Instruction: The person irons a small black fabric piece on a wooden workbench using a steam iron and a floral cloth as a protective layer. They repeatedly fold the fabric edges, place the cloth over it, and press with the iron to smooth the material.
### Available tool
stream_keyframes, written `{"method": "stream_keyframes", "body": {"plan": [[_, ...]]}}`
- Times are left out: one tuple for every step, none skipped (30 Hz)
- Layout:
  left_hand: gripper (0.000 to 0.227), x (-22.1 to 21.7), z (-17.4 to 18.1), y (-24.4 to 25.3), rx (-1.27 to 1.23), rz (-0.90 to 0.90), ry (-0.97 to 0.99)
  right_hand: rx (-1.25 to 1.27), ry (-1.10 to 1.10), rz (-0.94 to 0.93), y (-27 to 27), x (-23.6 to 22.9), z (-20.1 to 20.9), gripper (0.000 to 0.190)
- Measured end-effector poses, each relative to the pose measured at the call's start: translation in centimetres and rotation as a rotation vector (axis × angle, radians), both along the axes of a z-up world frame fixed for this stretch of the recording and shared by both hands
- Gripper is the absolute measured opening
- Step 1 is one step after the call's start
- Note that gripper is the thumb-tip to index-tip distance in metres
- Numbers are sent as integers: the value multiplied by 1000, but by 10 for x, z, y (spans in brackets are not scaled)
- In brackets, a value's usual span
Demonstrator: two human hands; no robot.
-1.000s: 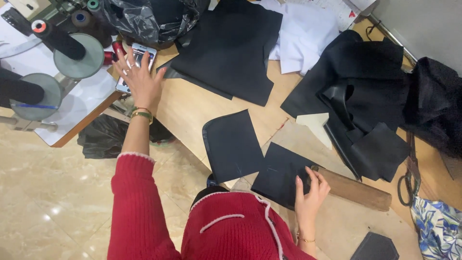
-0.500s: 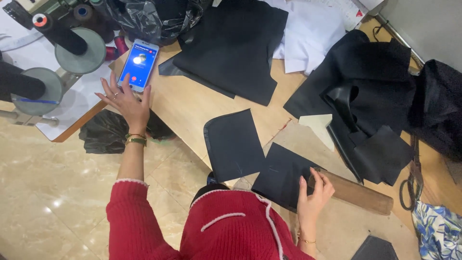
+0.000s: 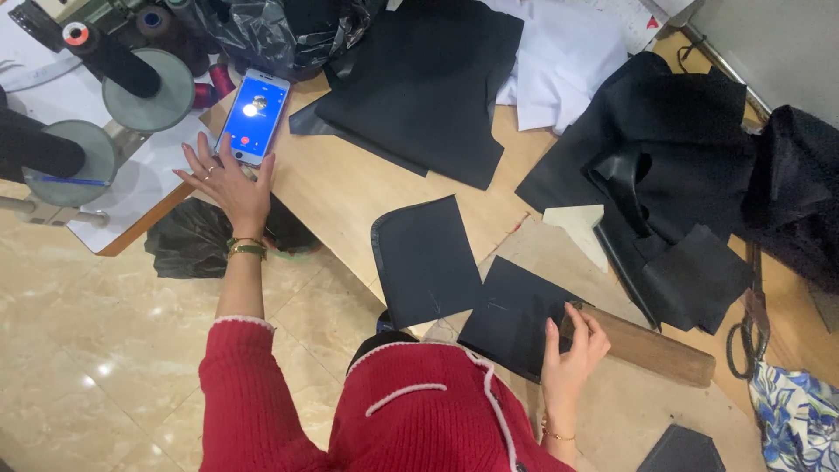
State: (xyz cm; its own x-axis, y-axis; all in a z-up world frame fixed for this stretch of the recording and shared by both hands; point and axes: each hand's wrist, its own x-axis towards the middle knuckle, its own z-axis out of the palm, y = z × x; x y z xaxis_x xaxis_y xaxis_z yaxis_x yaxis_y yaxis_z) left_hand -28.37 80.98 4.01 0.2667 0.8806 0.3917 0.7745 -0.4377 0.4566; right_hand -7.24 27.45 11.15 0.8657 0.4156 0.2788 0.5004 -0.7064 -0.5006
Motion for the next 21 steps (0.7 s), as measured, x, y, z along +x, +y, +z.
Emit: {"method": "stream_keyframes", "body": {"plan": [[70, 0, 3, 0, 1, -1, 0, 1, 0, -1, 1, -1, 2, 40], [67, 0, 5, 0, -16, -17, -1, -10, 12, -2, 3, -1, 4, 40], [65, 1, 8, 0, -34, -34, -2, -22, 24, -5, 3, -2, 7, 40], [65, 1, 9, 1, -34, -37, -2, -21, 24, -7, 4, -2, 6, 40], [67, 2, 10, 1, -52, -9, -1, -17, 12, -3, 3, -2, 6, 40], [70, 3, 11, 1, -70, 18, -1, -12, 1, 0, 3, -2, 6, 39], [70, 3, 12, -3, -70, 10, -1, -12, 1, -8, 3, -3, 8, 39], [71, 3, 13, -7, -66, 1, -39, -17, 19, -17, 3, -4, 10, 40], [72, 4, 15, -10, -62, -12, -76, -22, 37, -32, 2, -7, 12, 42], [72, 10, 19, -23, -61, -25, -76, -21, 37, -45, -3, -5, 9, 42], [69, 17, 23, -35, -72, -56, -121, -35, 11, -16, -10, -6, 5, 42], [66, 24, 26, -48, -83, -88, -167, -49, -14, 13, -17, -7, 0, 42], [66, 36, 33, -73, -87, -123, -161, -49, -9, -23, -18, -11, 2, 42], [58, 48, 40, -98, -39, -237, -188, -28, -5, -30, -21, -14, 4, 40], [50, 60, 47, -126, 3, -365, -215, -9, -1, -51, -27, -21, 6, 38], [50, 71, 46, -152, -6, -413, -211, -12, 4, -100, -32, -23, 2, 38], [49, 83, 46, -181, -39, -579, -202, 21, -10, -117, -40, -27, -2, 38], [48, 92, 46, -210, -73, -745, -192, 53, -27, -133, -49, -30, -6, 39], [48, 108, 44, -238, -83, -807, -189, 49, -27, -196, -57, -37, -4, 39], [41, 120, 42, -267, -109, -960, -229, 32, -29, -194, -64, -45, -3, 39], [35, 127, 40, -298, -137, -1110, -268, 16, -29, -189, -73, -53, -2, 39]]}}
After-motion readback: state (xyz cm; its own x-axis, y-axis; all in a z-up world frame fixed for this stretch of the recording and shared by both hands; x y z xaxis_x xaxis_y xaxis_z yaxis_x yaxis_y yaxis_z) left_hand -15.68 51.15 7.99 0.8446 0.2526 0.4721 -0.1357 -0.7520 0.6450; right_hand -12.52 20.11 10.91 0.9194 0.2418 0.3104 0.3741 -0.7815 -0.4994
